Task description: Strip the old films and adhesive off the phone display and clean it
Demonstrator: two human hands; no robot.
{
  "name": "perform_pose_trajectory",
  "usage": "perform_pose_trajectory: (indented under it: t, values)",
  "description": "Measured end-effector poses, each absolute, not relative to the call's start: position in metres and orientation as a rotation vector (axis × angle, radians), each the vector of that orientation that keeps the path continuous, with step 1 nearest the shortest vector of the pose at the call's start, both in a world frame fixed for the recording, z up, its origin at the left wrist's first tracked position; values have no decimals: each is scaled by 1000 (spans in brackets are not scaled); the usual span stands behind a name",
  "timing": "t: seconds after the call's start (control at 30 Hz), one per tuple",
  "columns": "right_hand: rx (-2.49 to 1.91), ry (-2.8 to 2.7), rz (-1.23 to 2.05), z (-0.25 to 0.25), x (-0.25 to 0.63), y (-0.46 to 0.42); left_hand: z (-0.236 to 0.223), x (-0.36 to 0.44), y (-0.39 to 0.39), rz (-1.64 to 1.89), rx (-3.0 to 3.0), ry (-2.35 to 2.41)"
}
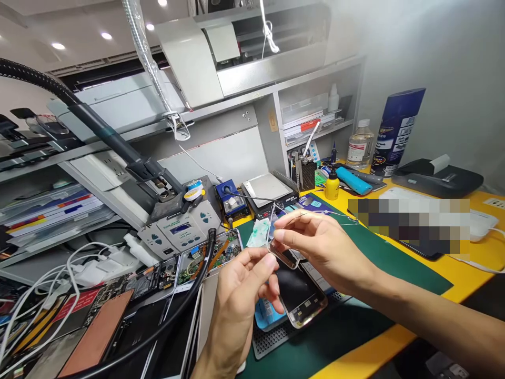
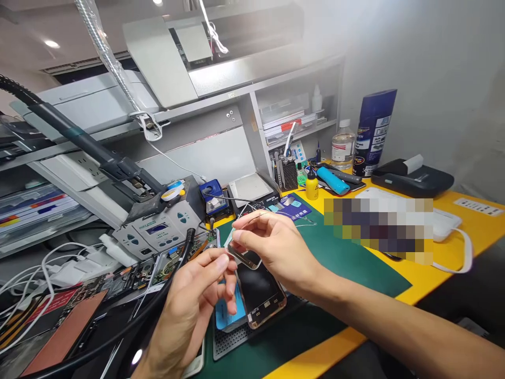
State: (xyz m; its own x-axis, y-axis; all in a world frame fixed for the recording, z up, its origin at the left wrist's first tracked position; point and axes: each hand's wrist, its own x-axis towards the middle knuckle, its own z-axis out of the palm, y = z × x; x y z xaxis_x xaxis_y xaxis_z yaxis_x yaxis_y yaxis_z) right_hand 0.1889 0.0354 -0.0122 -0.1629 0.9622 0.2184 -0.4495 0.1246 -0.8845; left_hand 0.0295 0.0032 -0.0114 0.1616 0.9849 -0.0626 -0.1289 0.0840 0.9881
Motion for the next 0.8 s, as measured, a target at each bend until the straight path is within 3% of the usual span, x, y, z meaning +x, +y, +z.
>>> perform_pose_trajectory:
  t: [0.17,0.8]
  values:
    - [-687,-1151,1374,-16,189,36,-16,33,1,1214,1367,1249]
    - [-746,-1268,1479,-15,190,36,-12,32,-2,1215,1542,1372]
